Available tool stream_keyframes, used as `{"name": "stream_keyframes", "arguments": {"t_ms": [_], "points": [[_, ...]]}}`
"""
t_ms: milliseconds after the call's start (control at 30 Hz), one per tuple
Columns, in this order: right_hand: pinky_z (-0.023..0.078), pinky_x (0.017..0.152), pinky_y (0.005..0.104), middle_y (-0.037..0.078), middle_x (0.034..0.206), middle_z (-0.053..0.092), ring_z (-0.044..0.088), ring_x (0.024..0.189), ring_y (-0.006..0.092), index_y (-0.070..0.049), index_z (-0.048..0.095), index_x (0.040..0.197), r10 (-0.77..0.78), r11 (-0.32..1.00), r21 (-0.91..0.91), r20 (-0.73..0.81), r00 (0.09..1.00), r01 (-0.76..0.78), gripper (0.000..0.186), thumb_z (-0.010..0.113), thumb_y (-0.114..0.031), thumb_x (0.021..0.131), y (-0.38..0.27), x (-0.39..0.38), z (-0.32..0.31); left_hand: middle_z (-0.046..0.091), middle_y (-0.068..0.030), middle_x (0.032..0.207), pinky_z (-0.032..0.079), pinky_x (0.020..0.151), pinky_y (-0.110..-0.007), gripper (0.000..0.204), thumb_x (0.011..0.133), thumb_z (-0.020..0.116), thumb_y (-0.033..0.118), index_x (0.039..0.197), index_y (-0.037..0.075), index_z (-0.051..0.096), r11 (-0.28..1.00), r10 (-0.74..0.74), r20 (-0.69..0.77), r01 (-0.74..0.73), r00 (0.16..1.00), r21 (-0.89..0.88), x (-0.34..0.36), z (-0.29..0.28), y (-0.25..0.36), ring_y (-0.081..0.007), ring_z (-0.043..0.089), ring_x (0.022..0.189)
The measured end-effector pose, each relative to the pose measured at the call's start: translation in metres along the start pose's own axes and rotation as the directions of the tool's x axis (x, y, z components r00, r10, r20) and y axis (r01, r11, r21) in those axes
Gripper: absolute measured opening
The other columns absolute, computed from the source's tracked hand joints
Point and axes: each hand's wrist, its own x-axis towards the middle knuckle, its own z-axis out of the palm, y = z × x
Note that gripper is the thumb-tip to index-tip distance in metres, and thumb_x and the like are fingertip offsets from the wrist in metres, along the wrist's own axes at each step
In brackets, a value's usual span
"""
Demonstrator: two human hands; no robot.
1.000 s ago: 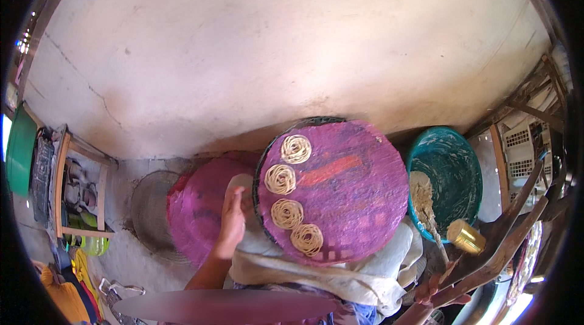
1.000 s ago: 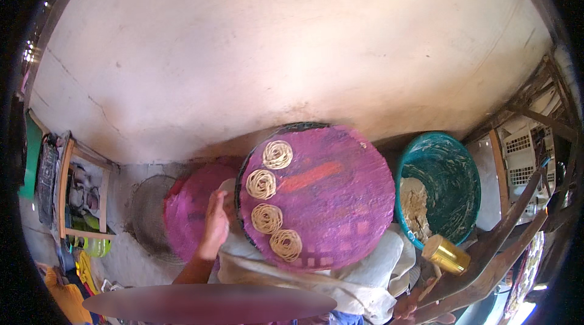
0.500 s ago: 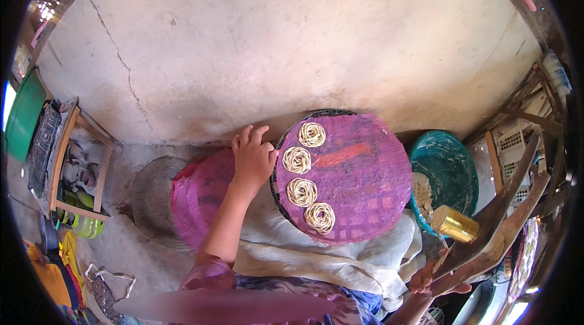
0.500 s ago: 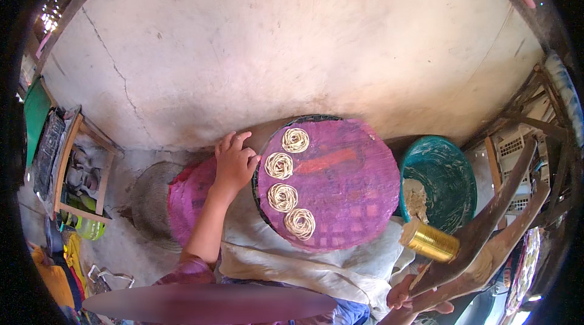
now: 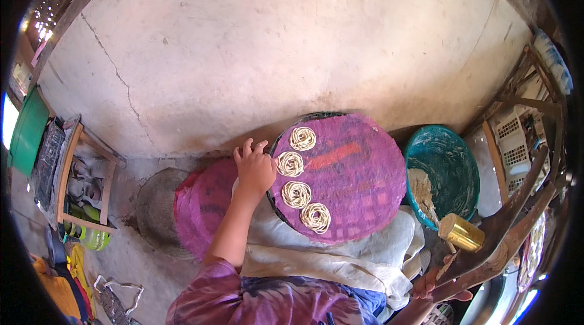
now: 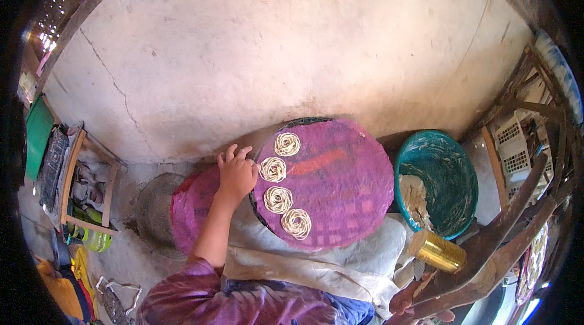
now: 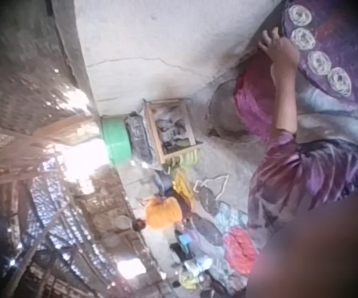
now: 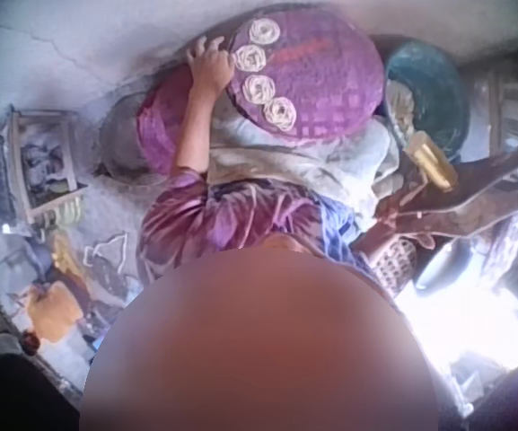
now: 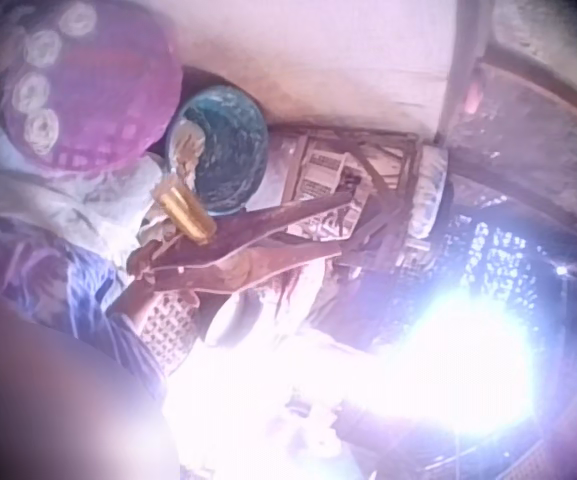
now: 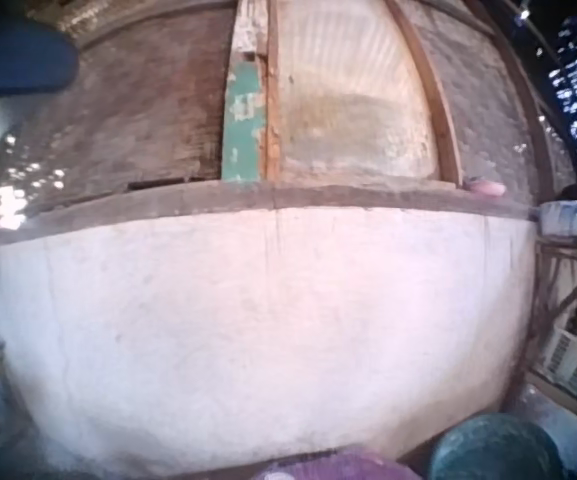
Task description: The person uses a handheld extruder to press dough into spiral-shaped noodles onto a purple tray. They repeatedly load dough into the extruder, squeeze it to form noodles, and arrange the spirals on the tray.
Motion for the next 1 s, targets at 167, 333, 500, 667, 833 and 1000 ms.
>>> {"name": "stream_keyframes", "arguments": {"t_ms": [167,333,500,667,833,1000], "points": [[0.051,0.070,0.0448,0.027,0.104,0.062,0.064,0.086,0.0355,0.007,0.027,0.146,0.026,0.999,0.020,0.000,1.000,-0.026,0.124,0.081,-0.068,0.062,0.009,-0.002,-0.002,0.058,-0.0098,0.136,0.019,0.112,-0.064,0.044,0.094,0.052,0.038,0.089,0.002,0.077,0.996,0.029,0.044,-0.032,0.999,0.080,-0.002,0.002,0.011,-0.0371,0.036,0.136],[0.051,0.069,0.0449,0.027,0.104,0.062,0.064,0.085,0.0354,0.007,0.027,0.145,0.013,1.000,0.014,0.015,1.000,-0.013,0.124,0.081,-0.068,0.062,0.006,-0.005,-0.001,0.058,-0.0108,0.137,0.017,0.112,-0.066,0.050,0.097,0.047,0.041,0.092,0.001,0.077,0.993,-0.020,0.056,0.013,0.998,0.117,0.004,0.002,0.017,-0.0380,0.035,0.138],[0.051,0.069,0.0449,0.027,0.104,0.062,0.064,0.085,0.0354,0.007,0.027,0.145,-0.040,0.999,-0.009,0.045,0.998,0.040,0.124,0.081,-0.068,0.062,-0.012,-0.009,0.006,0.062,-0.0120,0.131,0.028,0.108,-0.060,0.039,0.096,0.052,0.032,0.096,0.000,0.074,0.995,-0.085,0.071,0.088,0.994,-0.042,0.009,0.002,0.003,-0.0352,0.045,0.130],[0.051,0.069,0.0449,0.028,0.104,0.062,0.064,0.085,0.0354,0.007,0.027,0.145,-0.050,0.998,-0.024,0.055,0.997,0.052,0.124,0.081,-0.068,0.062,-0.018,-0.011,0.008,0.068,-0.0202,0.106,0.048,0.090,-0.048,0.020,0.091,0.060,0.014,0.097,-0.004,0.067,0.781,-0.176,0.024,0.154,0.984,-0.606,0.009,0.009,-0.009,-0.0371,0.064,0.100],[0.051,0.069,0.0449,0.028,0.104,0.062,0.064,0.084,0.0354,0.007,0.027,0.145,-0.025,0.999,-0.031,0.077,0.997,0.028,0.124,0.081,-0.068,0.063,-0.016,-0.008,0.009,0.067,-0.0228,0.096,0.051,0.083,-0.044,0.018,0.092,0.059,0.010,0.098,-0.005,0.065,0.830,-0.116,-0.104,0.039,0.988,-0.556,0.012,0.023,-0.018,-0.0388,0.065,0.091],[0.052,0.069,0.0450,0.028,0.104,0.062,0.064,0.084,0.0353,0.007,0.027,0.145,0.029,0.998,-0.066,0.110,0.994,-0.022,0.123,0.080,-0.068,0.063,-0.013,-0.002,0.014,0.065,-0.0231,0.104,0.050,0.085,-0.045,0.024,0.092,0.061,0.014,0.108,-0.003,0.061,0.880,-0.081,-0.062,0.042,0.995,-0.474,0.017,0.022,-0.024,-0.0401,0.063,0.097]]}}
